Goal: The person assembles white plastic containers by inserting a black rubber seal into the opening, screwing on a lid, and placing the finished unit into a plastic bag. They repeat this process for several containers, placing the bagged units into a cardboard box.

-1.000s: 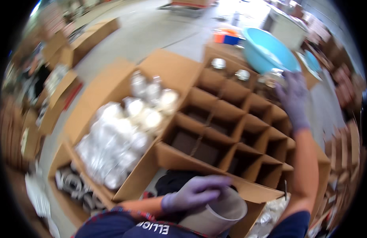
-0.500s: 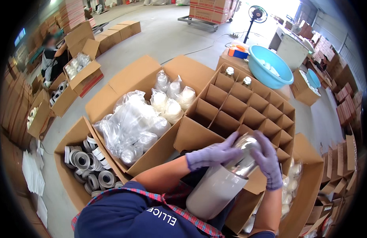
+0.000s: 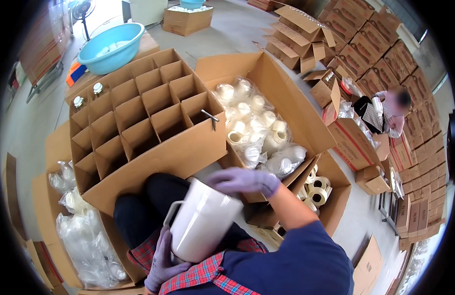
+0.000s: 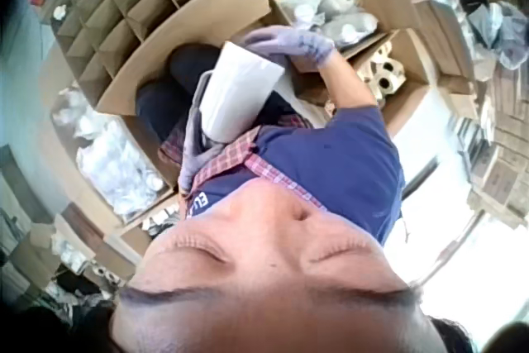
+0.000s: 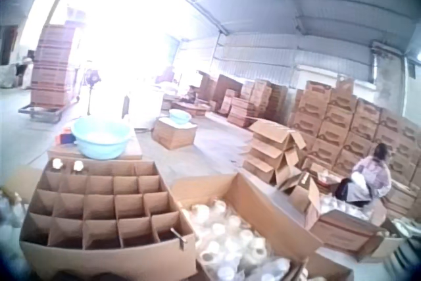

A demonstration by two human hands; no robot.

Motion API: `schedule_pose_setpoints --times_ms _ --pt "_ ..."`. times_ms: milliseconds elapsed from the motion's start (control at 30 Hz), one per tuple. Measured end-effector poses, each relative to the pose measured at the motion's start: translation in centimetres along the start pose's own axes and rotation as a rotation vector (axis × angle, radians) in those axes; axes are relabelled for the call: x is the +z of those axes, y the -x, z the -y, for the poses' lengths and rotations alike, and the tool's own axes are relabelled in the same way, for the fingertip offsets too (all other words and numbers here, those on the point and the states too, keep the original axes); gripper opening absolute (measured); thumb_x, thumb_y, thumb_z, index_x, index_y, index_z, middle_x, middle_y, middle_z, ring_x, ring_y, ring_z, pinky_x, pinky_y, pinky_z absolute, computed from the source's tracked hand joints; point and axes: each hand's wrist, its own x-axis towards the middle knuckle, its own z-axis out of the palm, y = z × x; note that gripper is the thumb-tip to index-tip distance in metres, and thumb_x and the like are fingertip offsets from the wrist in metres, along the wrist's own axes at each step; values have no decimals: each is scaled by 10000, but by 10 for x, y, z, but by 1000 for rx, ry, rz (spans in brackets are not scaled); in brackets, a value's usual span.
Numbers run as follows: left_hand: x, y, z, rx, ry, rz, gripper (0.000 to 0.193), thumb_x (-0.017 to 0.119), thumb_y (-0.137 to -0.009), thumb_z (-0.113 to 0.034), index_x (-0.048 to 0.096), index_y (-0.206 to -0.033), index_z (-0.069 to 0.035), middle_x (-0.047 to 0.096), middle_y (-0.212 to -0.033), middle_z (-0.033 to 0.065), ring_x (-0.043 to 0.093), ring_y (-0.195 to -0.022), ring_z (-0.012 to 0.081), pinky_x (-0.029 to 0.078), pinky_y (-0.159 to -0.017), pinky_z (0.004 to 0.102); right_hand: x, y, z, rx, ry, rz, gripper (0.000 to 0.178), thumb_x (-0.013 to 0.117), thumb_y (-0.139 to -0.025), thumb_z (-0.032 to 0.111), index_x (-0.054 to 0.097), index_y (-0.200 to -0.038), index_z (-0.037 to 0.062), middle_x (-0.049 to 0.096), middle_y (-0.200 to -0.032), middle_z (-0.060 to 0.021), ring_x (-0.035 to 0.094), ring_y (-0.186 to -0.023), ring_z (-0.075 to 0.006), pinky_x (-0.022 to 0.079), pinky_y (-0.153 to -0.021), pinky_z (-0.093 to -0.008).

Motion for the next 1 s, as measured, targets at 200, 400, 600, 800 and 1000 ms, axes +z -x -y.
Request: schedule_pose_setpoints --times_ms 200,400,600,800,1000 --pt "-21 34 -37 -266 275 -293 1296 979 -602 -247 174 -1583 15 393 -1547 195 504 -1343 323 417 -1127 467 103 92 -56 -55 -516 -158 719 657 -964 347 376 -1541 23 445 -1539 -118 404 -1417 -229 313 -1184 -374" --pt "-15 -51 -63 241 -280 67 1029 905 -680 -145 336 -1529 -25 339 -1567 225 338 -1468 341 343 -1174 446 96 94 -125 -12 -720 -489 528 696 -861 93 554 -1357 -22 655 -1280 -103 644 -1156 -217 519 -1004 -363" --pt "-6 -47 -68 -243 -198 -261 445 715 -867 -300 588 -1178 -8 665 -995 185 693 -931 285 550 -819 375 92 75 -169 -47 -940 -609 493 654 -855 144 582 -1315 -18 677 -1226 -124 679 -1083 -223 563 -914 -360" --pt "-42 17 -38 -124 -169 -246 468 666 -897 -200 541 -1291 18 612 -1138 195 624 -1070 357 497 -956 413 93 73 -196 -85 -518 -631 459 640 -907 178 584 -1327 2 673 -1227 -122 680 -1073 -254 556 -930 -371" --pt "-1 -19 -71 196 -431 -211 937 891 -720 -391 449 -1431 29 422 -1457 255 469 -1331 412 411 -1108 466 91 45 -188 -59 -346 -574 469 622 -928 179 547 -1361 13 646 -1268 -124 659 -1108 -251 547 -950 -370"
